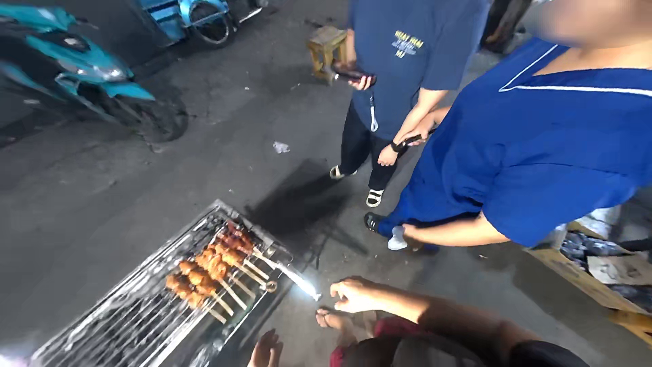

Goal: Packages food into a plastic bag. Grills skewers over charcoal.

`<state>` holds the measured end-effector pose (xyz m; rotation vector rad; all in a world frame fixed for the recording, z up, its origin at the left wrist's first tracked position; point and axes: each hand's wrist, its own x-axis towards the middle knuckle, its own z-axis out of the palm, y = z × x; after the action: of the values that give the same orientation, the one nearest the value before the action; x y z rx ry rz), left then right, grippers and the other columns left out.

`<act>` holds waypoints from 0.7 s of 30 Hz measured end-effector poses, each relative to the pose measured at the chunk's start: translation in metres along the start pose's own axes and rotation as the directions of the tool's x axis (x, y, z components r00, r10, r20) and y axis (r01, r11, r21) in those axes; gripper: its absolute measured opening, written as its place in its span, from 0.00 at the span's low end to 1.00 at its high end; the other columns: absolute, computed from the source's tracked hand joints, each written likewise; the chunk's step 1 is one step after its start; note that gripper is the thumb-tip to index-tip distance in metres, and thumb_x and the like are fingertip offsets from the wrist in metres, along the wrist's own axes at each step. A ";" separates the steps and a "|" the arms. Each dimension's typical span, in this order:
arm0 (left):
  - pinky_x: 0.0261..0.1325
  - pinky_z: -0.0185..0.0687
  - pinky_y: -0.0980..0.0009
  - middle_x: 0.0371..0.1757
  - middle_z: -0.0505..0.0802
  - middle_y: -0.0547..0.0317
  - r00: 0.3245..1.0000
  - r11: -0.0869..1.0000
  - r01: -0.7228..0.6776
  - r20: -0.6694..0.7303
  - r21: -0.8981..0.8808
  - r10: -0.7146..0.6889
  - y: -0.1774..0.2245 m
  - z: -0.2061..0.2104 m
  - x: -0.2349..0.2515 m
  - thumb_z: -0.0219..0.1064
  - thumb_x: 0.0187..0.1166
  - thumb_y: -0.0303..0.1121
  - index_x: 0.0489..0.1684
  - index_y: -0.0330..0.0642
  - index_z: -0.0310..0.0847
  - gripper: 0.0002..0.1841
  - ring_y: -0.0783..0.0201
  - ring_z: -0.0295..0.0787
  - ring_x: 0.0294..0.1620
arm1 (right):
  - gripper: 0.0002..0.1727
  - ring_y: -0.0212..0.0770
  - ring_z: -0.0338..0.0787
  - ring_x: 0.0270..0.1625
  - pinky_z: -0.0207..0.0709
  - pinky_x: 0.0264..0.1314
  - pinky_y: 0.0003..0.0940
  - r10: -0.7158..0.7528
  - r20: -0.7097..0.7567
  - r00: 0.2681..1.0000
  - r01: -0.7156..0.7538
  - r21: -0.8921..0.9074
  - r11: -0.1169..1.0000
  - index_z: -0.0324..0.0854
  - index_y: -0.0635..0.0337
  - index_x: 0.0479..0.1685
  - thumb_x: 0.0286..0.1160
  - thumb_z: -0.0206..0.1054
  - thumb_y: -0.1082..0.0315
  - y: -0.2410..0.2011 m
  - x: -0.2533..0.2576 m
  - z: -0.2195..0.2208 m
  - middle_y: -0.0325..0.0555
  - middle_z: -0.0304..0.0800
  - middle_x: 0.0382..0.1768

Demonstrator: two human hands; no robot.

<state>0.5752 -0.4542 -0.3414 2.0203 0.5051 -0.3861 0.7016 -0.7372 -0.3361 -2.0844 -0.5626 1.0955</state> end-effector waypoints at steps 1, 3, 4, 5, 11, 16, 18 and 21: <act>0.71 0.80 0.57 0.66 0.87 0.34 0.998 0.998 0.027 -0.054 -0.053 -0.030 -0.002 0.001 0.000 0.59 0.86 0.32 0.77 0.25 0.70 0.24 0.53 0.87 0.65 | 0.22 0.62 0.88 0.61 0.75 0.70 0.63 -0.006 0.026 1.000 0.006 -0.002 1.000 0.80 0.67 0.70 0.83 0.67 0.63 -0.009 0.012 0.000 0.65 0.89 0.56; 0.73 0.80 0.56 0.68 0.88 0.37 0.984 0.989 0.097 -0.140 -0.116 -0.113 0.002 0.002 0.001 0.59 0.88 0.33 0.76 0.28 0.73 0.23 0.53 0.88 0.67 | 0.23 0.61 0.87 0.65 0.75 0.73 0.60 0.003 0.089 0.996 0.000 -0.029 1.000 0.78 0.65 0.73 0.84 0.66 0.63 -0.028 0.034 0.001 0.65 0.87 0.61; 0.74 0.80 0.56 0.68 0.89 0.38 0.976 0.984 0.119 -0.167 -0.134 -0.141 0.003 0.002 0.005 0.59 0.88 0.32 0.76 0.28 0.74 0.22 0.54 0.88 0.68 | 0.24 0.60 0.87 0.67 0.75 0.75 0.58 0.004 0.108 0.994 0.001 -0.050 0.999 0.77 0.64 0.74 0.84 0.65 0.63 -0.035 0.046 0.002 0.64 0.86 0.64; 0.74 0.80 0.57 0.67 0.89 0.39 0.971 0.982 0.123 -0.187 -0.145 -0.149 0.001 0.001 0.013 0.59 0.87 0.32 0.75 0.28 0.75 0.22 0.54 0.88 0.68 | 0.24 0.59 0.86 0.68 0.75 0.75 0.57 -0.002 0.110 0.994 0.010 -0.067 0.998 0.77 0.64 0.75 0.84 0.65 0.62 -0.038 0.060 0.004 0.64 0.85 0.65; 0.75 0.79 0.58 0.67 0.89 0.37 0.968 0.991 0.092 -0.225 -0.100 -0.113 0.005 -0.005 0.070 0.60 0.87 0.31 0.72 0.27 0.78 0.20 0.52 0.89 0.67 | 0.24 0.55 0.85 0.69 0.77 0.74 0.48 -0.008 -0.007 1.000 0.008 -0.022 1.000 0.76 0.66 0.74 0.83 0.65 0.63 -0.050 0.128 0.013 0.63 0.81 0.71; 0.61 0.88 0.60 0.60 0.93 0.42 0.961 0.993 0.092 -0.255 -0.070 -0.107 0.027 -0.020 0.114 0.61 0.87 0.31 0.69 0.31 0.81 0.18 0.57 0.94 0.54 | 0.23 0.51 0.87 0.68 0.77 0.74 0.46 -0.017 -0.114 0.993 0.010 -0.060 0.998 0.77 0.63 0.75 0.85 0.61 0.63 -0.086 0.166 0.004 0.58 0.83 0.71; 0.58 0.90 0.58 0.61 0.92 0.42 0.957 0.978 0.166 -0.219 -0.123 -0.190 0.026 -0.025 0.134 0.59 0.89 0.32 0.73 0.31 0.78 0.19 0.55 0.95 0.53 | 0.24 0.51 0.87 0.69 0.76 0.76 0.46 0.036 -0.184 0.982 -0.041 -0.021 0.999 0.75 0.63 0.77 0.86 0.61 0.62 -0.093 0.182 0.000 0.59 0.83 0.72; 0.55 0.91 0.55 0.62 0.91 0.40 0.939 0.936 0.305 -0.106 -0.174 -0.326 0.024 -0.028 0.160 0.57 0.91 0.36 0.76 0.33 0.74 0.21 0.52 0.94 0.53 | 0.26 0.55 0.82 0.75 0.71 0.81 0.48 0.183 -0.242 0.953 -0.161 0.107 0.981 0.71 0.69 0.80 0.89 0.58 0.62 -0.084 0.209 -0.005 0.65 0.82 0.72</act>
<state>0.7272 -0.4090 -0.3854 1.8228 0.9232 -0.3939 0.8156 -0.5483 -0.3817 -2.1837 -0.2095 0.9126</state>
